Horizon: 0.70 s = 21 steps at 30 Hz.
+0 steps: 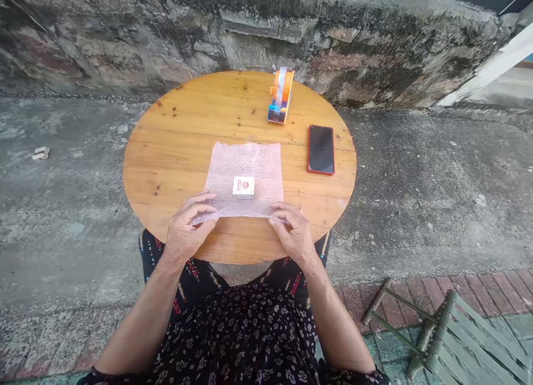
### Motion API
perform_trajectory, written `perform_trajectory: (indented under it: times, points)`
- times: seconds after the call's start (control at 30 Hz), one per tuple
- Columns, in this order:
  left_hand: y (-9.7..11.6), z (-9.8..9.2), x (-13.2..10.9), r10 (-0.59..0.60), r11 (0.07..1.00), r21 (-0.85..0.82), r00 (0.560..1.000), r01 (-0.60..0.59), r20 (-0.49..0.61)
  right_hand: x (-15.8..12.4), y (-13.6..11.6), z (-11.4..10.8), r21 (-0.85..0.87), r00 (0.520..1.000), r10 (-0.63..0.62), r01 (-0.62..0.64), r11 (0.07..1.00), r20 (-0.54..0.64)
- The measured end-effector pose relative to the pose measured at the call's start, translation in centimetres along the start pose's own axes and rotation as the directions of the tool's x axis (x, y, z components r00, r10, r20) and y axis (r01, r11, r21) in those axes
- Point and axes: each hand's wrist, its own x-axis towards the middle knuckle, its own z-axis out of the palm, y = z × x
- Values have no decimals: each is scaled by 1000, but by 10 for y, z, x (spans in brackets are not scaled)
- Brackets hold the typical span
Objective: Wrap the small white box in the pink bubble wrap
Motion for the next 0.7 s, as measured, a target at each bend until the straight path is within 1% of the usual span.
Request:
perform_trajectory:
  times: [0.17,0.3,0.5,0.6,0.7]
  points:
    - [3,-4,-4,-2,1000,-8,1000,2,14,-3,-2,-1,57,999,29,-30,998,16]
    - [10,-10,-8,12,1000,-13,999,-12,40,-5,-6,-1,94,1000,28,-29,995,15]
    - [18,-17,-9,0,1000,-20,998,2,58,-8,-19,-8,155,997,38,-49,987,73]
    - [18,-15,-6,-31,999,-39,999,33,28,-5,-20,-7,156,997,57,-64,986,47]
    - [16,-9,-2,-62,997,-55,998,60,-23,-2,-16,-4,128,996,92,-90,988,-10]
